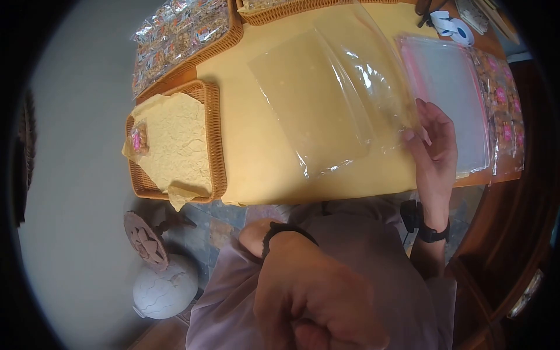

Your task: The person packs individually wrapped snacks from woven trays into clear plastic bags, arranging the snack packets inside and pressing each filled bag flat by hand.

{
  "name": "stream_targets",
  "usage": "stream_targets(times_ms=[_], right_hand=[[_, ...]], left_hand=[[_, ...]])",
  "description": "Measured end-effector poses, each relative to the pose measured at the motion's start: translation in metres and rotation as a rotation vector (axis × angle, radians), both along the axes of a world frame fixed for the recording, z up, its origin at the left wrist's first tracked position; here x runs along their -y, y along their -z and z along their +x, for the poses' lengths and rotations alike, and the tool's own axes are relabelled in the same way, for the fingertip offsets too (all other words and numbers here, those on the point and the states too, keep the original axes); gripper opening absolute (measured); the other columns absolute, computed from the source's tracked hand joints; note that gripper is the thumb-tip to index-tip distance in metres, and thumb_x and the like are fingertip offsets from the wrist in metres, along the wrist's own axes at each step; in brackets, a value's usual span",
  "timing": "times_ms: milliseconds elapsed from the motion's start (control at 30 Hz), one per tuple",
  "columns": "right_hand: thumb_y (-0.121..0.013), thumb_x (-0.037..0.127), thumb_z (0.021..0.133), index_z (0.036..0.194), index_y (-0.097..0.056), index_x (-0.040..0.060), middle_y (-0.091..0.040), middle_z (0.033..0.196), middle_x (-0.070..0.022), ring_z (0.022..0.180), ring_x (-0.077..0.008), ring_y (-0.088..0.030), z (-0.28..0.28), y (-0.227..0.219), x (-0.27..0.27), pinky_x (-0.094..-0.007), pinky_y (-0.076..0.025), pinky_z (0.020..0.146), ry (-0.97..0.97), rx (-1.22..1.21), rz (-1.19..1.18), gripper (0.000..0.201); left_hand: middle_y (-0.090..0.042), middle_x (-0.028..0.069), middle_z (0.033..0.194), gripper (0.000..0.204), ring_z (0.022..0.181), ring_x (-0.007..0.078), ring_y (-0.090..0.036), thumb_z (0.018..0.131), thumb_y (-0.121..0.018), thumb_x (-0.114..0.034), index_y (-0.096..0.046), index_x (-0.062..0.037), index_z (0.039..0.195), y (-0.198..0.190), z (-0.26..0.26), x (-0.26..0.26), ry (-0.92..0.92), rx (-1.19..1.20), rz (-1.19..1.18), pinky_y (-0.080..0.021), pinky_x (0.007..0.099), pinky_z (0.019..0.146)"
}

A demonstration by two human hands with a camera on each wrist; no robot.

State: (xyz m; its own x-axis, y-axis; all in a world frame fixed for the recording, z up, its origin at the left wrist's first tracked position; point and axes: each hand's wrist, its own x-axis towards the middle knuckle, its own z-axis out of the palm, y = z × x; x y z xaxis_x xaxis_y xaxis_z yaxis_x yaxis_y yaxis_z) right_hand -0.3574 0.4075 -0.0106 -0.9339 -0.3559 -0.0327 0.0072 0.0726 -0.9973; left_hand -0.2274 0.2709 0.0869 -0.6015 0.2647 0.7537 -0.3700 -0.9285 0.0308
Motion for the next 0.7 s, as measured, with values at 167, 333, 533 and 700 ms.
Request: stream_targets(times_ms=[167,333,533,700], right_hand=[[-0.065,-0.001,0.094,0.141,-0.047,-0.0023,-0.053,0.148,-0.0171,0.137,-0.0243,-0.051,0.0,0.0,0.0,-0.0371,-0.039,0.115,-0.014,-0.007,0.006,0.051],[-0.064,-0.002,0.094,0.142,-0.046,-0.0026,-0.053,0.148,-0.0179,0.138,-0.0247,-0.05,0.003,-0.002,0.001,-0.0365,-0.039,0.115,-0.013,-0.001,-0.014,0.051],[-0.064,-0.003,0.094,0.142,-0.046,-0.0025,-0.053,0.148,-0.0179,0.138,-0.0242,-0.05,0.005,0.0,-0.002,-0.0366,-0.04,0.115,-0.005,0.024,-0.024,0.052],[-0.065,-0.002,0.094,0.142,-0.047,-0.0017,-0.053,0.148,-0.018,0.136,-0.0235,-0.051,0.008,0.001,-0.005,-0.0363,-0.039,0.116,-0.013,-0.003,-0.023,0.052]], left_hand=[[-0.037,-0.0033,0.066,0.038,0.055,0.0087,-0.035,0.085,-0.069,0.008,-0.034,-0.0084,0.084,-0.001,0.003,0.0,-0.022,0.013,-0.013,-0.027,0.0252,0.05],[-0.038,-0.0033,0.067,0.038,0.055,0.0073,-0.033,0.085,-0.068,0.008,-0.034,-0.0084,0.083,0.006,0.012,-0.02,-0.017,0.031,0.086,-0.026,0.0245,0.051],[-0.038,-0.0029,0.068,0.039,0.054,0.0073,-0.033,0.084,-0.068,0.01,-0.034,-0.0085,0.081,0.007,0.018,-0.022,-0.028,0.039,0.072,-0.025,0.0238,0.051],[-0.042,-0.0018,0.069,0.04,0.056,0.0086,-0.038,0.083,-0.07,0.009,-0.034,-0.0086,0.081,0.008,0.018,-0.026,-0.024,0.037,0.187,-0.028,0.0252,0.051]])
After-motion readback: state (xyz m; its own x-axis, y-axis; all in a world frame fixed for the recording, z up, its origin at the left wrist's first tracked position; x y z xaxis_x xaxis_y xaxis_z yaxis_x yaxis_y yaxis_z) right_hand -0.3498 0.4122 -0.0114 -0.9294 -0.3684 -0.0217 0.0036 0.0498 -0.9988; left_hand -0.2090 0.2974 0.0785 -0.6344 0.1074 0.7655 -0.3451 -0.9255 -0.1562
